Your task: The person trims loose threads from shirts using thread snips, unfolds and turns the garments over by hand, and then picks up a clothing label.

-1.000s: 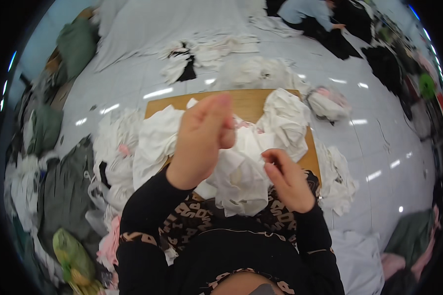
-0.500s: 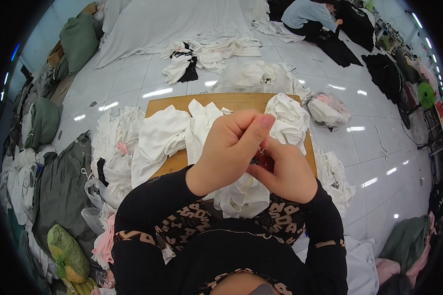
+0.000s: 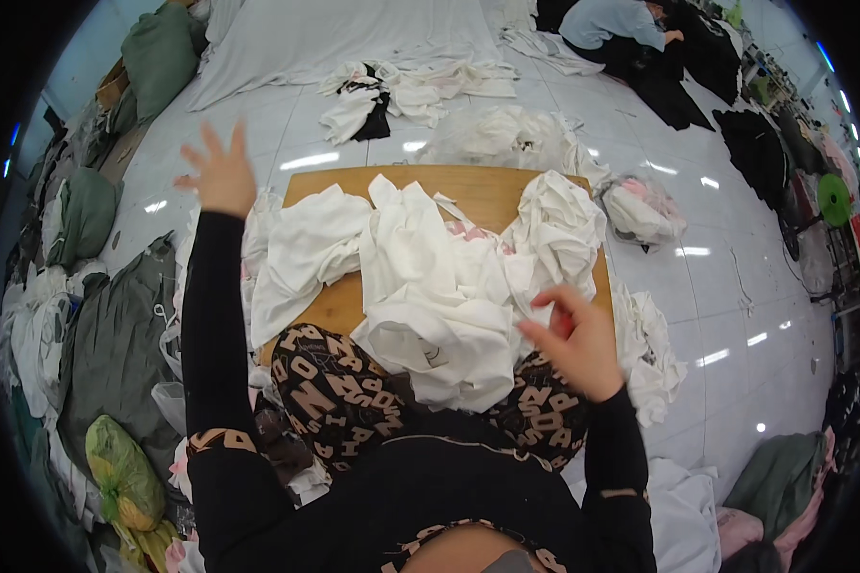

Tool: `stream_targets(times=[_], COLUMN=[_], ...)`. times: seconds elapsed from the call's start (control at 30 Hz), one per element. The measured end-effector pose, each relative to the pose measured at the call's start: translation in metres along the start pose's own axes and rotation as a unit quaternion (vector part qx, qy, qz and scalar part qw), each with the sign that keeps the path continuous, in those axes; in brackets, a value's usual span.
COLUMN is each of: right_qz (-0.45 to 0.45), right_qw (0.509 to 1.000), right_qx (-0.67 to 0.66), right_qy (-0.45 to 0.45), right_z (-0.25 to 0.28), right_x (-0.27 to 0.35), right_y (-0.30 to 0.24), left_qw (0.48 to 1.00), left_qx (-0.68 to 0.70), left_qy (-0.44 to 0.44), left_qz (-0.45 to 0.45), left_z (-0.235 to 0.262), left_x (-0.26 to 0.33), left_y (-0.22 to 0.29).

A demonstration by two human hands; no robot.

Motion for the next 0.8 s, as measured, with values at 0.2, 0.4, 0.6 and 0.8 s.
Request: stream_targets(times=[0.2, 0.4, 0.6, 0.8], right_qz=[0.177, 0.144, 0.250, 0.145], right_qw=[0.972, 0.989, 0.964, 0.923], right_qx=[0.150, 0.038, 0.021, -0.353], right_qy=[0.046, 0.006, -0.094, 0.054], right_z=[-0.112, -0.112, -0.095, -0.022], right_x=[-0.012, -0.024, 0.036, 0.027], right_y=[0.053, 0.063, 0.011, -0.007], left_qw=[0.942, 0.299, 0.018, 0.147], left_qx=[0.295, 0.754, 0.888, 0.909], left_qy=[-0.159, -0.578, -0.405, -0.383], left_qz=[-0.032, 0.092, 0.217, -0.075], left_z=[-0.062, 0.041, 0.070, 0.175], left_x=[0.114, 0.264, 0.213, 0.131], left_y=[0.020, 0.177, 0.175, 0.103])
Point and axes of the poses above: each hand's wrist, its own x-axis away from the middle knuckle, its own z-axis out of the back of the hand, y = z × x, the point moved 7 cm from there along -x, towards the middle knuckle, and after that the axes turned 15 degrees about -x, right-handed, at the moved point
